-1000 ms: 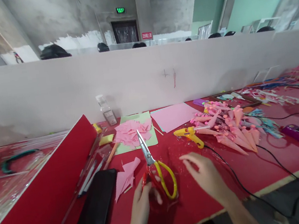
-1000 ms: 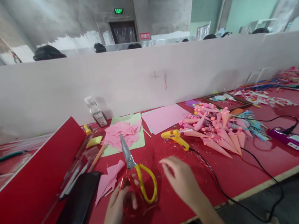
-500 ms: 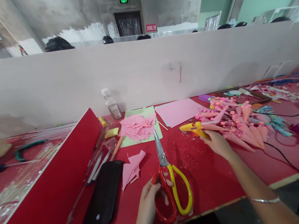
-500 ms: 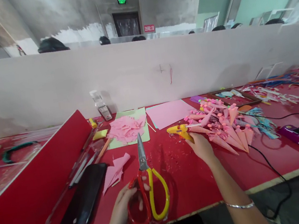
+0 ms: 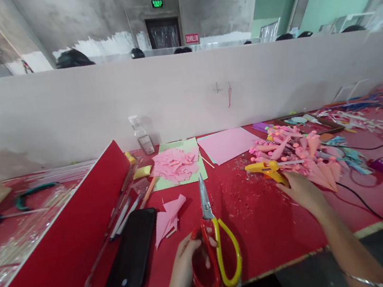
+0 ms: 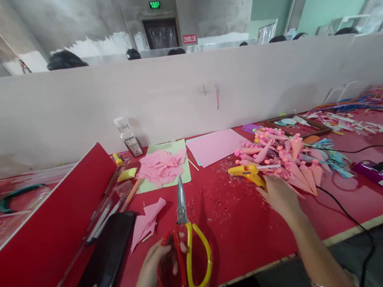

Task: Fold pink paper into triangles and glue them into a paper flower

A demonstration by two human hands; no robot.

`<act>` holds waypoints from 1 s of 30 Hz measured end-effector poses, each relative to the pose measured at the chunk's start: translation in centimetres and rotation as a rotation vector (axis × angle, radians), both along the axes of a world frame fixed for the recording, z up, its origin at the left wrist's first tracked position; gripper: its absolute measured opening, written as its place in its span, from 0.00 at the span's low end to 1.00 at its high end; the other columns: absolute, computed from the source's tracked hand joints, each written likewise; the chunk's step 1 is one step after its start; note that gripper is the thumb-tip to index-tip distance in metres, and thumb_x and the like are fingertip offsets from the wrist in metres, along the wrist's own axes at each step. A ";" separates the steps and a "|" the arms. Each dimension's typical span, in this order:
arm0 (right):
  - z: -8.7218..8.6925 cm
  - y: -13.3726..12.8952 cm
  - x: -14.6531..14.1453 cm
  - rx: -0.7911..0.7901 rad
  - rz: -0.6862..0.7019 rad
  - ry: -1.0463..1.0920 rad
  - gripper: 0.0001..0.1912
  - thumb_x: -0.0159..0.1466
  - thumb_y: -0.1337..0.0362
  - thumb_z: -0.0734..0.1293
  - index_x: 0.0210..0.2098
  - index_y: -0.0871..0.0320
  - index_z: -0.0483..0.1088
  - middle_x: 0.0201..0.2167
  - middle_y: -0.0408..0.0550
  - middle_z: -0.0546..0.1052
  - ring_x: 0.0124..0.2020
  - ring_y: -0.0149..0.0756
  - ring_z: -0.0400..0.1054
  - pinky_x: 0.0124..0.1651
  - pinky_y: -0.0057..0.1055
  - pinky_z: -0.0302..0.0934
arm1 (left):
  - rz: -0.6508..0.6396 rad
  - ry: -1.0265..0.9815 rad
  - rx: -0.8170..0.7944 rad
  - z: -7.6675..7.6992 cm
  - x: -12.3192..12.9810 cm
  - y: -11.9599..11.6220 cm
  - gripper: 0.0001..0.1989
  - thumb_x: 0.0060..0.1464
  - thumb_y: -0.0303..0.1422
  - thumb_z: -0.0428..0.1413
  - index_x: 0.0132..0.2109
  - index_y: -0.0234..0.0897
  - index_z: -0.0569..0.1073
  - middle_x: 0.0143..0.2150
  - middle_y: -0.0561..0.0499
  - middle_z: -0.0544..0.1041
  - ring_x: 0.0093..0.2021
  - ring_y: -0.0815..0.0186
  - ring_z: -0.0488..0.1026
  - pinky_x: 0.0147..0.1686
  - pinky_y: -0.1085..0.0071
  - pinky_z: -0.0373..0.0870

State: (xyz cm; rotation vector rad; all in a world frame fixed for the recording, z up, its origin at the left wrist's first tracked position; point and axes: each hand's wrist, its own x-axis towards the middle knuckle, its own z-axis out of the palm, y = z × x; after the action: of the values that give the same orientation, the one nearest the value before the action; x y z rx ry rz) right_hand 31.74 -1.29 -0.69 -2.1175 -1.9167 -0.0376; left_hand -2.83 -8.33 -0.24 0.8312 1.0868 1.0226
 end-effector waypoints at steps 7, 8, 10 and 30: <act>5.7 -0.5 -7.3 -0.215 0.422 0.046 0.10 0.58 0.63 0.60 0.39 0.54 0.67 0.34 0.47 0.74 0.35 0.35 0.68 0.36 0.27 0.58 | -0.084 0.007 0.005 -1.1 -0.7 0.8 0.11 0.43 0.33 0.50 0.27 0.30 0.74 0.17 0.52 0.71 0.15 0.73 0.61 0.20 0.77 0.55; 6.3 0.7 -8.9 -0.247 0.508 0.056 0.09 0.59 0.63 0.59 0.39 0.54 0.67 0.34 0.46 0.74 0.34 0.33 0.68 0.36 0.26 0.59 | -0.095 0.017 0.009 -1.2 -0.8 0.9 0.12 0.43 0.33 0.50 0.26 0.29 0.74 0.16 0.52 0.70 0.15 0.73 0.61 0.20 0.77 0.54; 6.7 4.2 -12.0 -0.210 0.485 -0.040 0.13 0.59 0.65 0.60 0.44 0.58 0.64 0.39 0.49 0.72 0.39 0.34 0.66 0.41 0.27 0.58 | -0.115 0.027 0.018 -1.4 -0.9 1.1 0.13 0.44 0.34 0.49 0.26 0.29 0.74 0.13 0.53 0.68 0.15 0.73 0.60 0.20 0.76 0.53; 3.7 20.0 -14.4 -0.443 0.193 -0.229 0.16 0.60 0.61 0.60 0.46 0.62 0.62 0.45 0.51 0.66 0.42 0.36 0.64 0.42 0.38 0.61 | -0.142 0.016 0.002 -1.3 -1.0 0.7 0.15 0.49 0.38 0.49 0.33 0.30 0.74 0.13 0.54 0.67 0.18 0.70 0.63 0.24 0.75 0.57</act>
State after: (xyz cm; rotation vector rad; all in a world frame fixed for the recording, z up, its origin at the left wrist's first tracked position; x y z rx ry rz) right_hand 17.33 18.68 3.03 -2.2607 -2.4458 0.2123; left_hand -3.83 -7.63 -1.54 0.9062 1.0253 0.8994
